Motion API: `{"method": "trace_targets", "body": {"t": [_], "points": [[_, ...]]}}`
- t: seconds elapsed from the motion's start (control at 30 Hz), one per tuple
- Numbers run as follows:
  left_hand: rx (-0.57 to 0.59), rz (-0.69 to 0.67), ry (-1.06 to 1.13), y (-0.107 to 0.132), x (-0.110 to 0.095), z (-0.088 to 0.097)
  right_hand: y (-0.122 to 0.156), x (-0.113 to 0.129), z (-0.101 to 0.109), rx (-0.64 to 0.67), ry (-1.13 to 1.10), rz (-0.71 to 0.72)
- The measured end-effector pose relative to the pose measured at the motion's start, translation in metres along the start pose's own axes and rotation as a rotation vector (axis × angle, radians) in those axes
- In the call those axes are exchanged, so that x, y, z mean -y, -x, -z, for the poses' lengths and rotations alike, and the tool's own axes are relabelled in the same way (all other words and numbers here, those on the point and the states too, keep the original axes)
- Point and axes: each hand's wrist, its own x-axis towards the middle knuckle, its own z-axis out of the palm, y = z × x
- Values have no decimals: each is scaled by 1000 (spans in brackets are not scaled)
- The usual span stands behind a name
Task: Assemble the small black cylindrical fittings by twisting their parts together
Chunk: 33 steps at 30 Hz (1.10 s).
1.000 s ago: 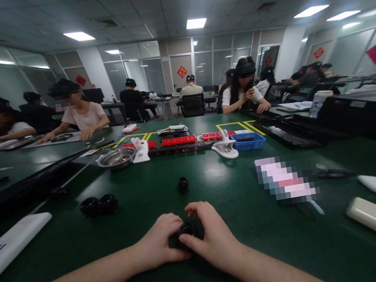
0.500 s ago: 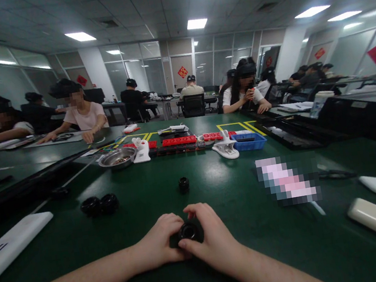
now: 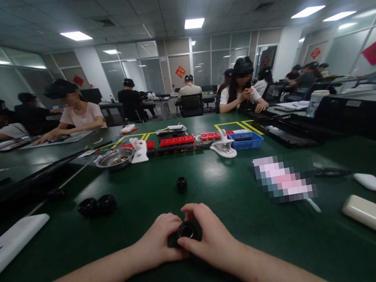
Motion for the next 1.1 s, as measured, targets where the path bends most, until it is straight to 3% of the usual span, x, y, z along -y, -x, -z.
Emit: {"method": "trace_targets", "body": {"t": [0.17,0.4,0.63,0.9,1.1], "points": [[-9,-3,25,0,1,-1,3,3,4,97,-98,104],[-6,-8,22,0,1,0,1,2,0,-3,2,-18],[-16,-11,38,1,2,-1,4,4,6,125,-107,100],[-13,-11,13,-1,0,0,1,1,-1,13,3,-21],[-13,-2,16,0,-1,2,4,4,4,113,-74,71]]}}
